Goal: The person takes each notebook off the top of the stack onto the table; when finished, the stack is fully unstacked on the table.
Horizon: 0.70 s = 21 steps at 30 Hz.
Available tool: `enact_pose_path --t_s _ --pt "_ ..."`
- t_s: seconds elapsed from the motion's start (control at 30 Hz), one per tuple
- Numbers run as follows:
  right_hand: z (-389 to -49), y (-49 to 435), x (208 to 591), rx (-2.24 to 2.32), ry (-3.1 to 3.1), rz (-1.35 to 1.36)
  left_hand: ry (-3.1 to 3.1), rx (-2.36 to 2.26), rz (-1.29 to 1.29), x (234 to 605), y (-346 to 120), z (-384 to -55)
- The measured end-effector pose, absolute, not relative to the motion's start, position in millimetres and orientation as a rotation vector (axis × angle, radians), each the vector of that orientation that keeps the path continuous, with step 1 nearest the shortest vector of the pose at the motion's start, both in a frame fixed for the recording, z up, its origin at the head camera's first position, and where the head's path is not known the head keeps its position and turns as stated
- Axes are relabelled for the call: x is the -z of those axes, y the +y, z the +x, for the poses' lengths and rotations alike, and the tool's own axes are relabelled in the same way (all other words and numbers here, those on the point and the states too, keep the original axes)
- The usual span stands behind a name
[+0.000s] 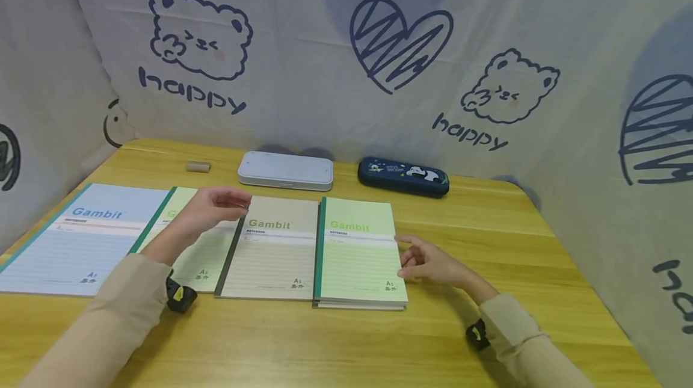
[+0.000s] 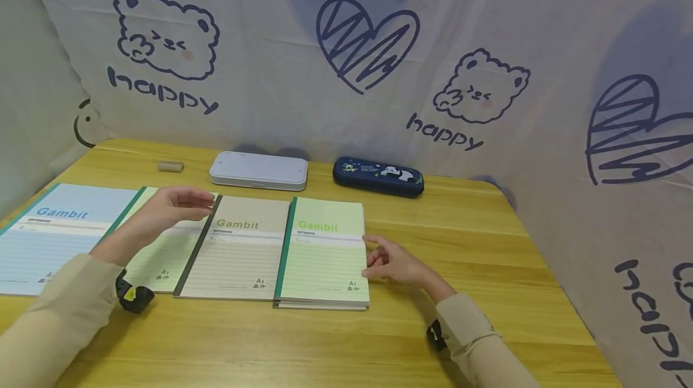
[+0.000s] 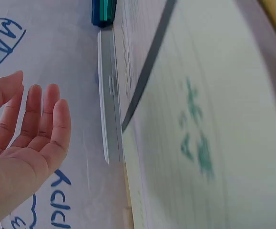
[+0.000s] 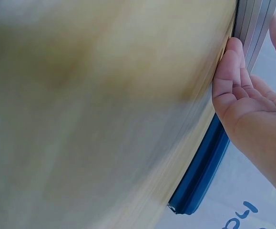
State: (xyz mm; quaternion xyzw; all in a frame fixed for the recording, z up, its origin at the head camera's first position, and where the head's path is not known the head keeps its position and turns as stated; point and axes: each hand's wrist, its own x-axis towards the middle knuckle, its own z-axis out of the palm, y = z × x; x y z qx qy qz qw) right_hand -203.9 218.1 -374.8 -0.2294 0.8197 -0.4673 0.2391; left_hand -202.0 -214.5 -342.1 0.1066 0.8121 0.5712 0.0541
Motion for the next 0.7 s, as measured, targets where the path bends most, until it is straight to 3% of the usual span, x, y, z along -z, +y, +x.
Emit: enact_pose_path --t_s 0.7 --pt "-203 218 374 1.276 2.251 -0.622 2.428 -1.646 0.414 348 -135 -217"
